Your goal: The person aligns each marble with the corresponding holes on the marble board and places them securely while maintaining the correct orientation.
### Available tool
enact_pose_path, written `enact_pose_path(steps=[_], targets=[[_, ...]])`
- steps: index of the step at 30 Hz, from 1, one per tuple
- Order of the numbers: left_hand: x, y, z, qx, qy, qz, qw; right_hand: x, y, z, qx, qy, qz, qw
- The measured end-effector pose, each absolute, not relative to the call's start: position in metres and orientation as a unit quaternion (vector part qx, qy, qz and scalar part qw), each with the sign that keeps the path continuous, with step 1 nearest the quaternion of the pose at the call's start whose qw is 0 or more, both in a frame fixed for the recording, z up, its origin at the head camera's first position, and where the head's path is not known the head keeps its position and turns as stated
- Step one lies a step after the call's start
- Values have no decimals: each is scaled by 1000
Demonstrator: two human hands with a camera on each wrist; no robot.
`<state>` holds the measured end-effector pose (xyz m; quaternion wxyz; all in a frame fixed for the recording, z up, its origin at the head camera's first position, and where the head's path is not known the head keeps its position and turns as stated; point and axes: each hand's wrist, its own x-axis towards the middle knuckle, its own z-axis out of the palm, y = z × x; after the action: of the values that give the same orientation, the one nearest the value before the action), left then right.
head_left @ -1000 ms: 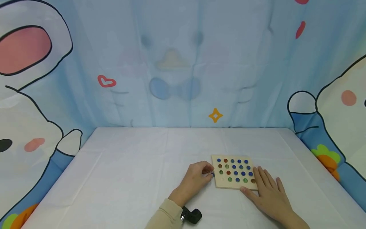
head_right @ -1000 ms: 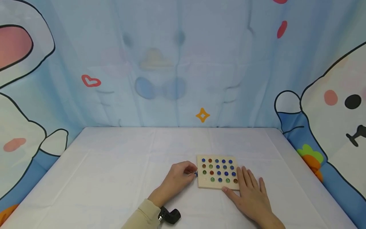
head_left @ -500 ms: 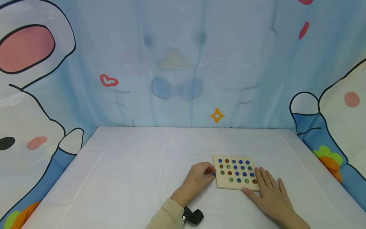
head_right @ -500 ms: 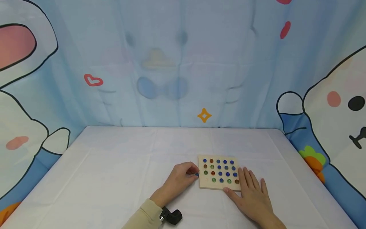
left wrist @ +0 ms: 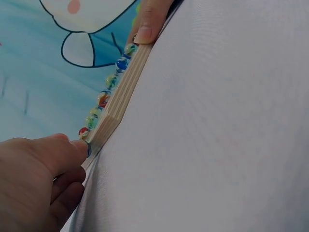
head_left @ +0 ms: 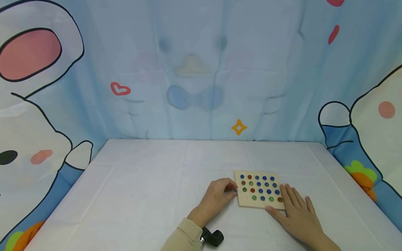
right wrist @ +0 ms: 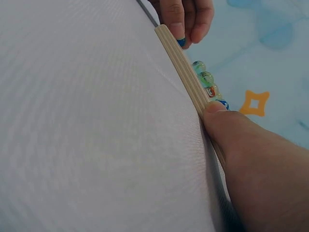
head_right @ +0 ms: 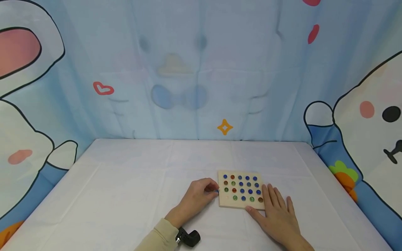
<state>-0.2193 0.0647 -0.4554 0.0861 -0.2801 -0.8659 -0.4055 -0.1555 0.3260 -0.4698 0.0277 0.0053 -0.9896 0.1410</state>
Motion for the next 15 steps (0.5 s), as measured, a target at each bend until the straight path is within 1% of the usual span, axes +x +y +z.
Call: enact_pose_path(steps=[9,15], targets=[[-218,67,-453,-284,-855,-424,84,-156,324,-469,-1,-990,142,21],[-214,72,-450,-295,-846,-439,68,-156,325,-468,0,-989,145,19]])
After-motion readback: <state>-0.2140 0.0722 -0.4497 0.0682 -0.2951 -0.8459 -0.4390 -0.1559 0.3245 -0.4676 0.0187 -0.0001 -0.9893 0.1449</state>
